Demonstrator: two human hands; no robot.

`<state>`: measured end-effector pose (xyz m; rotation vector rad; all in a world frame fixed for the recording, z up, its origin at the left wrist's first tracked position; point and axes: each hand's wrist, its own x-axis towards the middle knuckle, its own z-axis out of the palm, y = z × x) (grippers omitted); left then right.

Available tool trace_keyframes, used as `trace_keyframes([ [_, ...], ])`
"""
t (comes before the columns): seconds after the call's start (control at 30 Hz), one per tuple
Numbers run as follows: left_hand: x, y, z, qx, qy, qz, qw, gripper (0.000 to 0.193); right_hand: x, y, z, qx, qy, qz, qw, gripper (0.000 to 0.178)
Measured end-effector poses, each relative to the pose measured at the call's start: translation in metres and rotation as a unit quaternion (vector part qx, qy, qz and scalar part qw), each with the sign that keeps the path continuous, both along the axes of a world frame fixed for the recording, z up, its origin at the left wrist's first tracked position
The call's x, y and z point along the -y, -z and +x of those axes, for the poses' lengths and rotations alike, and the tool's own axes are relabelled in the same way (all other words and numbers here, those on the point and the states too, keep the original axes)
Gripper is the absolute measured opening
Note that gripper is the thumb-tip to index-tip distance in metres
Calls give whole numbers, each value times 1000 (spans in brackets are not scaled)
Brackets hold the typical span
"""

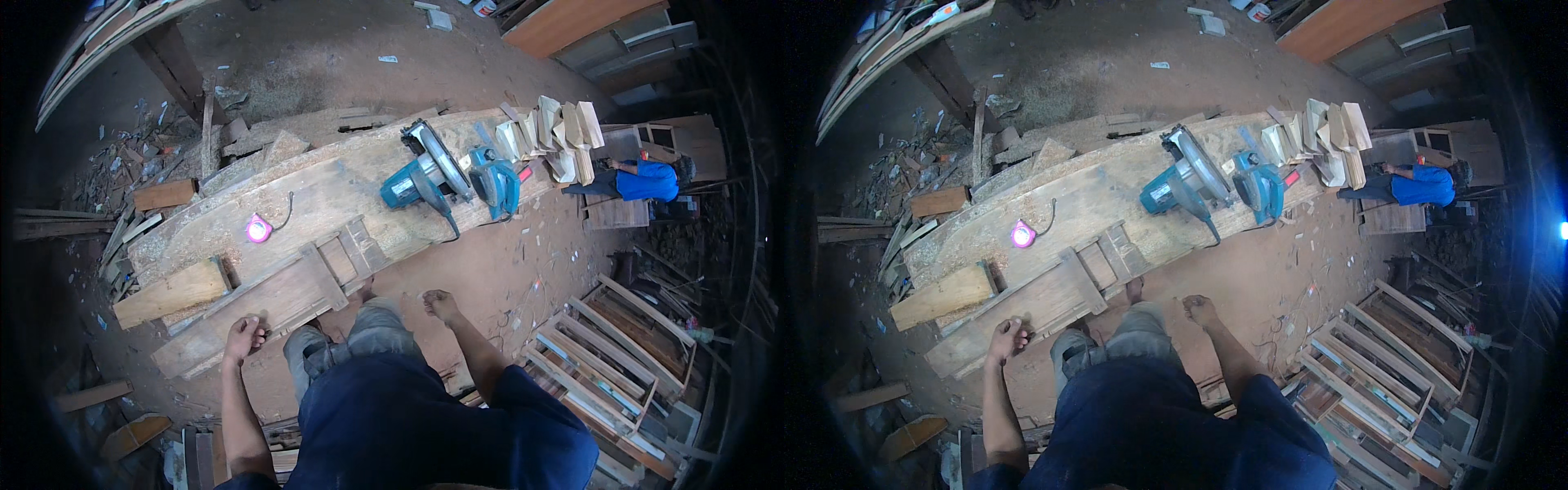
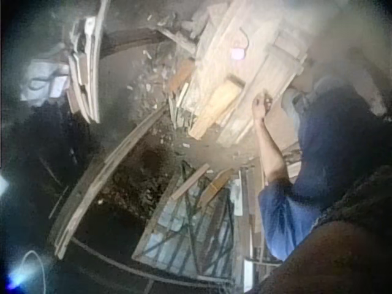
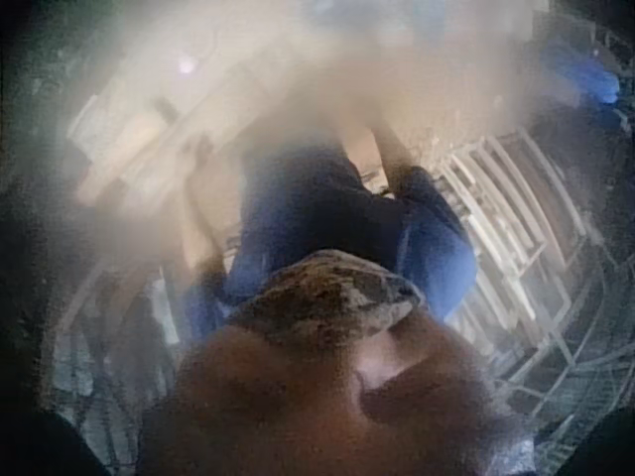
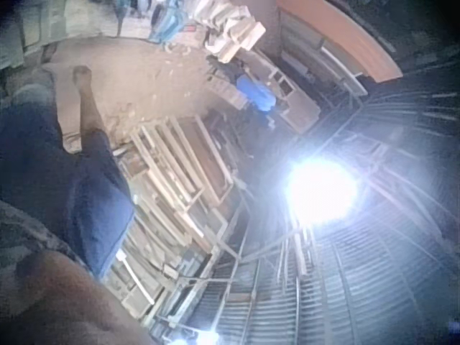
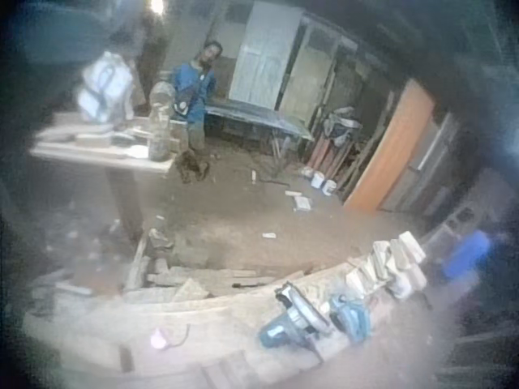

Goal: The person uses a circular saw to cut small wooden planks into shorter pieces on a workbench. They repeatedly position the wood against a guide, cut it, and then move the cut pieces aside.

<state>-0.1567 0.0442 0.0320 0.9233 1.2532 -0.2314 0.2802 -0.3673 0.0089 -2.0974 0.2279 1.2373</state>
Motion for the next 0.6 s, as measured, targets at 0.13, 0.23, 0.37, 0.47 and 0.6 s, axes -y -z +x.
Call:
trace_keyframes([
  [0.13,-27,-13,-22,-3,37,-16,999,40,-59,1,-49,10,-59,52,997,20],
  [0.23,-38,-11,-35,5,61,-35,997,42,-78,2,-64,-1,-63,70,996,20],
  [0.37,-53,-22,-32,-3,92,-47,995,45,-81,5,-75,-2,-19,62,998,19],
  [0.47,-60,-22,-30,-4,102,-52,993,47,-63,12,-73,0,-20,36,999,18],
  [0.6,-68,-22,-27,-3,108,-64,992,49,-46,20,-74,12,3,-9,1000,20],
])
